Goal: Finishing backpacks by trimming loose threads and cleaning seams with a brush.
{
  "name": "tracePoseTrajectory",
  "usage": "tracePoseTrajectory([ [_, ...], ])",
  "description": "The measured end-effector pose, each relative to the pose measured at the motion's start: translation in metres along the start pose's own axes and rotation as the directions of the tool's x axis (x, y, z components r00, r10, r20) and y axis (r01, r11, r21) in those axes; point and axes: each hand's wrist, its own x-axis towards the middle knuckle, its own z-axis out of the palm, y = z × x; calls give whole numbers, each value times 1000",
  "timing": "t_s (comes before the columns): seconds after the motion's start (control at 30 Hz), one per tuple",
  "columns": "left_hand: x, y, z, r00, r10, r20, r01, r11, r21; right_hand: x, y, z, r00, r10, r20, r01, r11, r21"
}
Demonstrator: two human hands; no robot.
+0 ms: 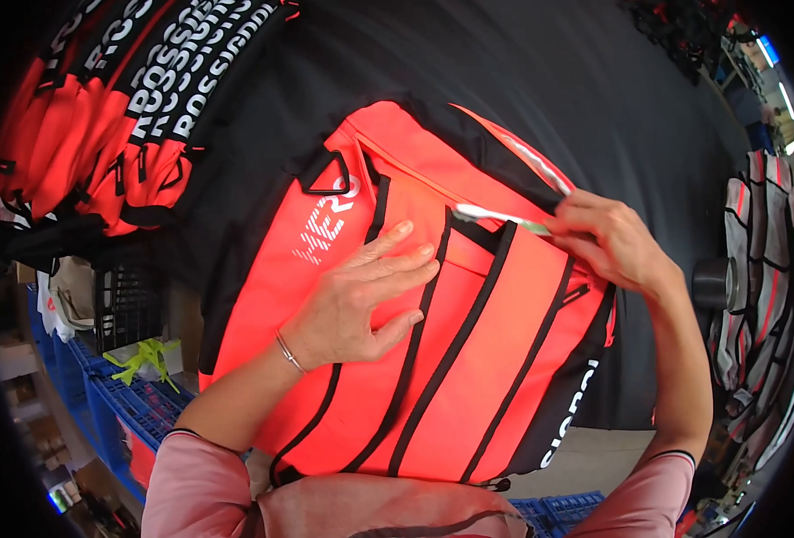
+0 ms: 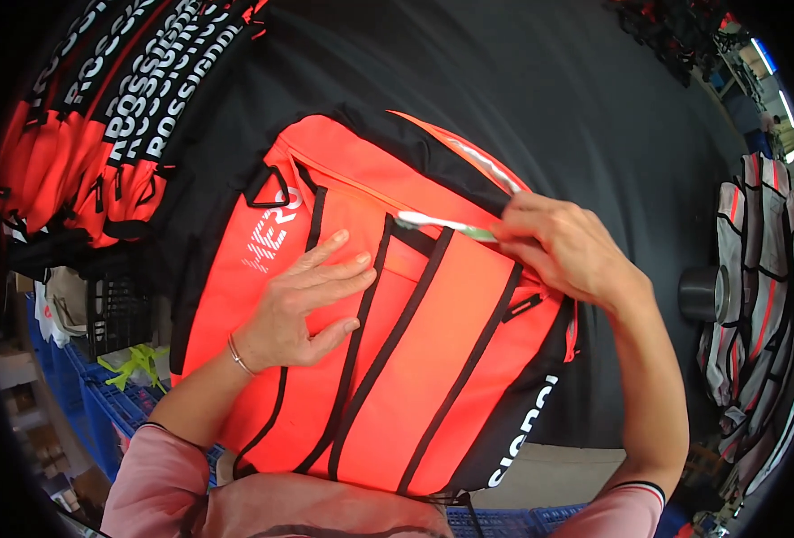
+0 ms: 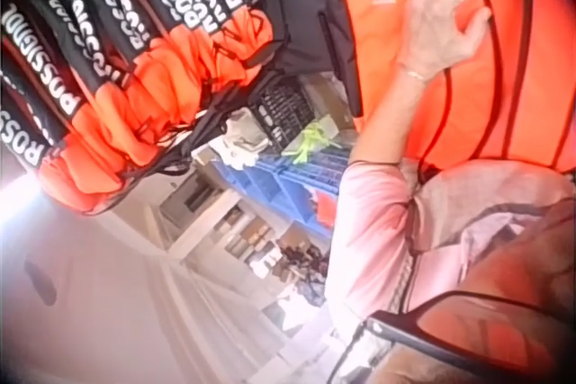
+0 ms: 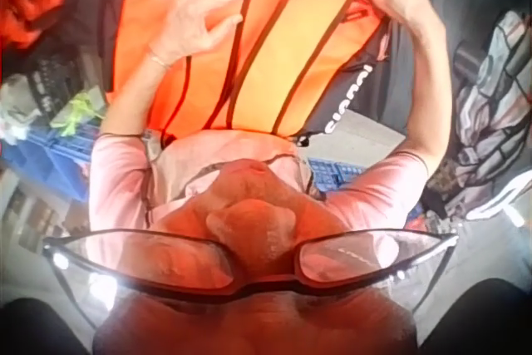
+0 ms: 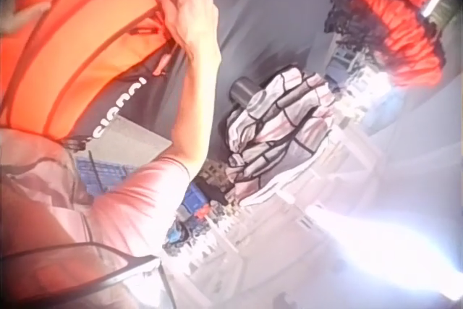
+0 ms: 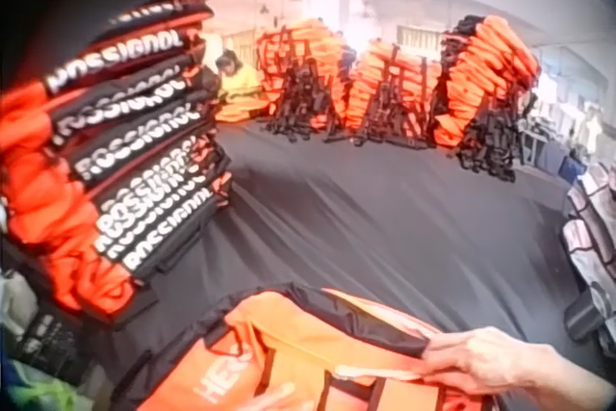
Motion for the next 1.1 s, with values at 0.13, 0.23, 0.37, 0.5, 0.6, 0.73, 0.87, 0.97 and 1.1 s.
tracePoseTrajectory([
  [0.13, -2, 0, -2, 1000, -23, 11, 23, 1000, -13, -8, -34, -25, 995, 77, 56, -69, 988, -135],
  [0.23, -1, 2, -3, 999, 37, -12, -33, 970, 240, 2, -41, -27, 998, 54, -15, -56, 943, -329],
  [0.37, 33, 66, -2, 998, -23, -64, 32, 990, 139, 11, -41, -12, 999, -17, -40, 5, 962, -275],
  [0.5, 15, 70, 40, 981, 108, 163, -134, 978, 158, -23, -29, -13, 997, 25, -76, -43, 969, -245],
  [0.6, -24, 67, 32, 927, 67, 369, -135, 977, 163, -73, -43, -33, 986, 165, 7, -149, 912, -381],
  [0.73, -42, 73, 28, 888, 86, 451, -159, 979, 127, -97, -53, -33, 990, 138, 9, -124, 918, -376],
  [0.87, -43, 68, 31, 904, 117, 411, -177, 978, 111, -66, -42, -9, 997, 64, -50, -76, 947, -313],
  [0.97, -45, 68, 31, 923, 82, 377, -137, 983, 123, -82, -48, -14, 996, 88, -1, -81, 915, -394],
  [1.1, -44, 73, 32, 939, 49, 341, -100, 986, 134, -105, -63, -34, 991, 123, 46, -88, 881, -466],
])
